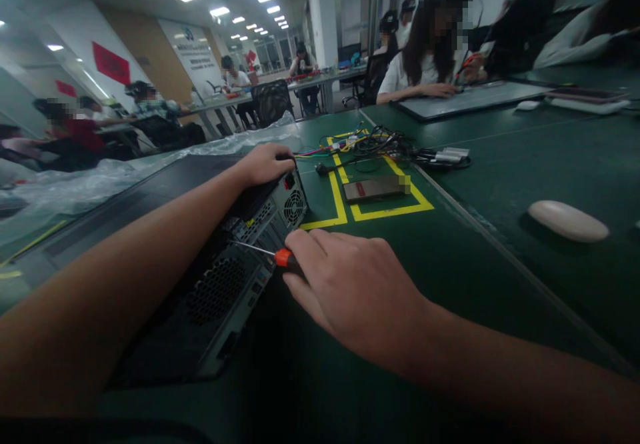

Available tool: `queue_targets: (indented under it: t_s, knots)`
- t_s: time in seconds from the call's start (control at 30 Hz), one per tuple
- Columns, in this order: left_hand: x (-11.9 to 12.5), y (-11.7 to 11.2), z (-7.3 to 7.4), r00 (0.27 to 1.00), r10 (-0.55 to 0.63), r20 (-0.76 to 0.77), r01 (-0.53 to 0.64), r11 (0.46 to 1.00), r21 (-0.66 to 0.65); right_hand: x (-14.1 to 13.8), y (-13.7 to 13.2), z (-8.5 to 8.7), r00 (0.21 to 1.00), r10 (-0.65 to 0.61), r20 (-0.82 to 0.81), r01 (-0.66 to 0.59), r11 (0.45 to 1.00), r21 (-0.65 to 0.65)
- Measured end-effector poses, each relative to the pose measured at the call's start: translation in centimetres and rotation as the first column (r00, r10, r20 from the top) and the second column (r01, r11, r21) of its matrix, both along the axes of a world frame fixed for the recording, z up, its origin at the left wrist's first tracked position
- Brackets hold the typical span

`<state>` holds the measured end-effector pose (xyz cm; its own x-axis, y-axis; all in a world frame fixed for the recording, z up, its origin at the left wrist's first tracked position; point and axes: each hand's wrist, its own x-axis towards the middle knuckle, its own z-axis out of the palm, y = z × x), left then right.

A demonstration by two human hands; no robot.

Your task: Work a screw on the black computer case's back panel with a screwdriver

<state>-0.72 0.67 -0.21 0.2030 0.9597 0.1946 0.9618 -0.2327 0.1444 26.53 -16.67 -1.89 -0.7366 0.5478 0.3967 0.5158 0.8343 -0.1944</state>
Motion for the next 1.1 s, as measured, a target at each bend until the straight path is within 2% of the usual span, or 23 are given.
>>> queue_targets:
  t_s: [0.37, 1.1]
  knots:
    - [-0.05, 0.00, 0.04, 1.000, 0.005, 0.022, -0.004, 1.000, -0.013, 0.01, 0.45, -0.65, 0.997, 0.020, -0.072, -0.011, 0.992, 0.123]
    - [-0.02, 0.00, 0.09, 1.000, 0.011, -0.002, -0.011, 1.000, -0.010, -0.16, 0.63, -0.22, 1.000, -0.022, 0.014, 0.021, 1.000, 0.012]
